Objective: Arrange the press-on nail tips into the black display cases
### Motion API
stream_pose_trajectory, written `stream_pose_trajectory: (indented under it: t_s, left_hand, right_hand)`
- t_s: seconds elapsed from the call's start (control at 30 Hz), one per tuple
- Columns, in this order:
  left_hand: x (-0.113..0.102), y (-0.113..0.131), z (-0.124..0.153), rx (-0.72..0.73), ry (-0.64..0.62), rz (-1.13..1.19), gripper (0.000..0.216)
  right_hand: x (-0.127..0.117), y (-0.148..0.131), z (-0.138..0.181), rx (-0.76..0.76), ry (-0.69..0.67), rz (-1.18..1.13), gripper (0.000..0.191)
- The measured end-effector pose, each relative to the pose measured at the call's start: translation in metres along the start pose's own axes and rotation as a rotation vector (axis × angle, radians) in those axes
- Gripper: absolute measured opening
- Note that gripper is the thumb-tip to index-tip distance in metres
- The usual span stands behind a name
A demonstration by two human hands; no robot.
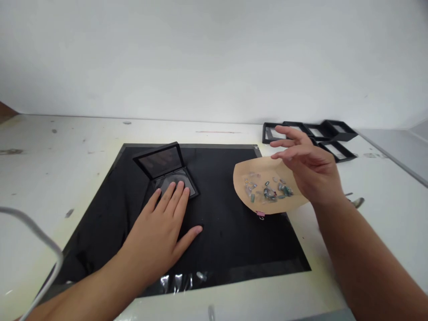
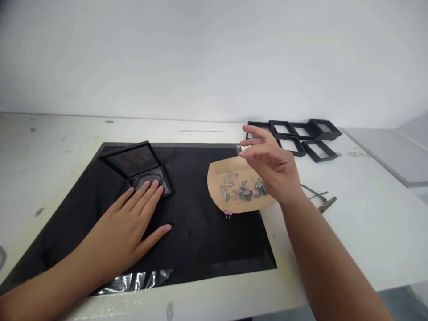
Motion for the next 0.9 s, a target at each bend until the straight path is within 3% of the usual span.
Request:
stream_pose_trajectory:
  t_s: [0.33,0.63,0.9]
  left_hand:
    - [0.001,-0.002,-0.001,0.027,0.022,-0.001,0.089]
    - [0.000,-0.002,-0.001,0.069,0.059,-0.021,0.083]
    - [0.000,-0.004,-0.002,0.093,0.065,-0.056,0.084]
  right_hand:
    - [0.002,-0.003,0.003,0.068,-0.116,-0.300,0.008]
    - [0.017,-0.015,0.009,0.054,-0.378,-0.554,0.008]
    - [0.025,-0.024,0.016,-0.006,-0.552,-0.557,0.022]
Point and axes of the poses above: each hand's wrist, its own z-axis away from the middle knuckle, its own x-axis out of the palm, y = z × x, the point moved 4 cm from there along -z, towards the middle knuckle, and after that the axes turned 6 degrees about x, right-handed, at the moved point
